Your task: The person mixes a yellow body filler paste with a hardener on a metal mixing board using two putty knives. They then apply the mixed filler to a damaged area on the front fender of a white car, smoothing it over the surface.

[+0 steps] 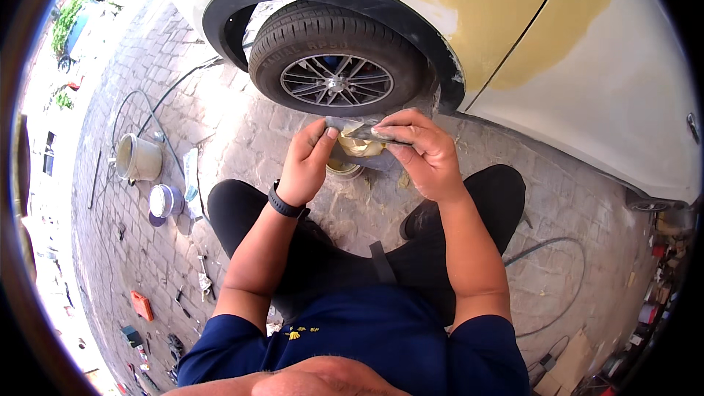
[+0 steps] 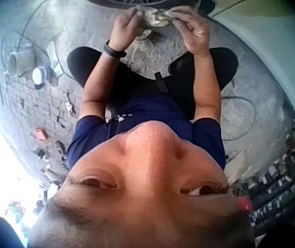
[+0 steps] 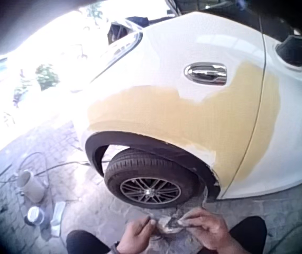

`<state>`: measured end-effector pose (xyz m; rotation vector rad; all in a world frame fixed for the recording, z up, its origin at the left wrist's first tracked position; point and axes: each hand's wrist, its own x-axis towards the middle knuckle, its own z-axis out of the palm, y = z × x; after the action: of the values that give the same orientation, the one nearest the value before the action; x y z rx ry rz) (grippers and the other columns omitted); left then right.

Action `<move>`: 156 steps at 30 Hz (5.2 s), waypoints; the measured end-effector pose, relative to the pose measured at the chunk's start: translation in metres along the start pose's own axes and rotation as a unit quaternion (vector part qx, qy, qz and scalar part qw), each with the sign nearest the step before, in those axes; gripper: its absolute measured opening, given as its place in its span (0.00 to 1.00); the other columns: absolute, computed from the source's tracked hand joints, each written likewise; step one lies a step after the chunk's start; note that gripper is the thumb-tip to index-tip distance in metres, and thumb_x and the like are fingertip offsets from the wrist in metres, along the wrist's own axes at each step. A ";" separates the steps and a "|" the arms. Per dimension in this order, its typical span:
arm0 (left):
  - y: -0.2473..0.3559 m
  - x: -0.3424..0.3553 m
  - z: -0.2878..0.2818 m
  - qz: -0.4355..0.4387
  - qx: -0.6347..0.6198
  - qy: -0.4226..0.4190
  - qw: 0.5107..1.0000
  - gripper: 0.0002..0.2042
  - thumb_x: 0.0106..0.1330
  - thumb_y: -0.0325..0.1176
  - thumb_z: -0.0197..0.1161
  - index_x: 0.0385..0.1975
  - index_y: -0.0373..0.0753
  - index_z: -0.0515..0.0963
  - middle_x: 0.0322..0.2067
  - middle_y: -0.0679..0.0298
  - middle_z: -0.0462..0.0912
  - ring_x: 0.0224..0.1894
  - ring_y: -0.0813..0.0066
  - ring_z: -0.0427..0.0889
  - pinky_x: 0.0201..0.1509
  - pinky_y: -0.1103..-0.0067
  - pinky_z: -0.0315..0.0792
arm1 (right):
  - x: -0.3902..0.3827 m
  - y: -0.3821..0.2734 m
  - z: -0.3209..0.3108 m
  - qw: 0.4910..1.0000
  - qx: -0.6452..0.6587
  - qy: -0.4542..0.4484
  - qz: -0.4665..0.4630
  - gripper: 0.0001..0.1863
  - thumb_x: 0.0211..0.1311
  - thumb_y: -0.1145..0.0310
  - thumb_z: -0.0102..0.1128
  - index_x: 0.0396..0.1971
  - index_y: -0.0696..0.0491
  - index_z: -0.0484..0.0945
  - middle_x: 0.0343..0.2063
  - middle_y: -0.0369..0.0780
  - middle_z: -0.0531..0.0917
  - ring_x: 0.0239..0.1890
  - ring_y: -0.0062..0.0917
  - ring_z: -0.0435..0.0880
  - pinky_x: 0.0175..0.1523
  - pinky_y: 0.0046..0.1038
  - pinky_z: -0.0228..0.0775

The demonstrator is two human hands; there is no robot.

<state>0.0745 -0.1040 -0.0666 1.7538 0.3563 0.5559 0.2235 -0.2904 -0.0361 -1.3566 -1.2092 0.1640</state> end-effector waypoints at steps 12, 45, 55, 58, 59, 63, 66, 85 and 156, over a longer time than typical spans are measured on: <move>0.002 0.002 -0.006 -0.030 -0.206 0.074 0.975 0.13 0.83 0.33 0.53 0.50 0.29 0.80 0.40 0.66 0.85 0.44 0.82 0.78 0.51 0.81 0.73 | -0.005 0.023 -0.034 0.989 -0.031 0.053 0.138 0.09 0.73 0.76 0.60 0.48 0.63 0.84 0.42 0.37 0.86 0.44 0.20 0.82 0.54 0.23 0.72; 0.012 -0.009 0.008 -0.032 -0.078 -0.064 0.994 0.12 0.82 0.34 0.54 0.41 0.31 0.78 0.30 0.70 0.77 0.36 0.84 0.70 0.41 0.80 0.67 | -0.009 0.006 -0.012 0.988 0.104 0.112 -0.037 0.10 0.73 0.79 0.60 0.50 0.61 0.83 0.49 0.43 0.83 0.49 0.24 0.82 0.53 0.25 0.74; 0.003 0.002 0.000 -0.040 -0.191 0.012 0.981 0.14 0.84 0.34 0.52 0.55 0.31 0.79 0.45 0.64 0.85 0.48 0.79 0.82 0.56 0.79 0.74 | -0.004 0.007 -0.037 0.995 -0.068 -0.047 0.057 0.10 0.71 0.75 0.61 0.47 0.63 0.84 0.40 0.44 0.85 0.41 0.31 0.84 0.48 0.29 0.75; 0.009 0.005 0.003 -0.054 -0.223 0.062 0.971 0.14 0.83 0.35 0.53 0.52 0.31 0.80 0.42 0.68 0.85 0.43 0.84 0.79 0.49 0.81 0.73 | -0.004 0.014 -0.043 0.987 -0.144 0.048 0.060 0.09 0.72 0.75 0.60 0.45 0.64 0.83 0.39 0.43 0.84 0.38 0.31 0.84 0.45 0.28 0.75; 0.014 0.006 0.006 -0.063 -0.232 0.086 0.967 0.14 0.83 0.35 0.54 0.50 0.31 0.81 0.39 0.71 0.84 0.40 0.88 0.76 0.44 0.84 0.71 | -0.005 0.017 -0.041 0.978 -0.174 0.100 0.060 0.08 0.72 0.75 0.60 0.44 0.64 0.82 0.39 0.43 0.84 0.38 0.31 0.84 0.44 0.28 0.75; 0.008 0.009 0.014 -0.036 -0.234 0.097 0.967 0.13 0.83 0.36 0.55 0.51 0.33 0.83 0.37 0.73 0.84 0.36 0.90 0.74 0.38 0.86 0.68 | -0.004 0.007 -0.016 0.963 -0.217 0.160 -0.021 0.15 0.65 0.82 0.63 0.50 0.59 0.85 0.41 0.42 0.85 0.39 0.31 0.84 0.46 0.26 0.76; 0.010 0.008 0.020 -0.048 -0.227 0.083 0.969 0.13 0.82 0.36 0.56 0.51 0.34 0.84 0.36 0.74 0.84 0.34 0.90 0.73 0.36 0.87 0.66 | -0.006 0.014 -0.001 0.939 -0.304 0.123 -0.101 0.23 0.54 0.84 0.67 0.51 0.53 0.88 0.43 0.41 0.86 0.43 0.35 0.86 0.50 0.31 0.78; 0.013 0.005 0.032 -0.042 -0.148 0.061 0.986 0.13 0.81 0.34 0.55 0.49 0.34 0.84 0.30 0.75 0.80 0.30 0.91 0.70 0.33 0.87 0.63 | 0.000 0.023 0.012 0.966 -0.247 0.017 -0.078 0.26 0.47 0.88 0.61 0.49 0.54 0.89 0.46 0.39 0.87 0.47 0.36 0.85 0.55 0.35 0.76; 0.025 0.002 0.024 0.061 -0.008 -0.061 0.996 0.11 0.78 0.30 0.57 0.52 0.31 0.81 0.25 0.60 0.78 0.28 0.74 0.74 0.36 0.75 0.71 | -0.013 0.041 0.004 0.856 0.370 0.219 0.288 0.10 0.76 0.73 0.60 0.50 0.59 0.83 0.44 0.36 0.87 0.47 0.17 0.83 0.55 0.23 0.74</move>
<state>0.0876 -0.1289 -0.0463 1.7936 0.1585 0.5342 0.2371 -0.2848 -0.0770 -0.9379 -0.2514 0.6406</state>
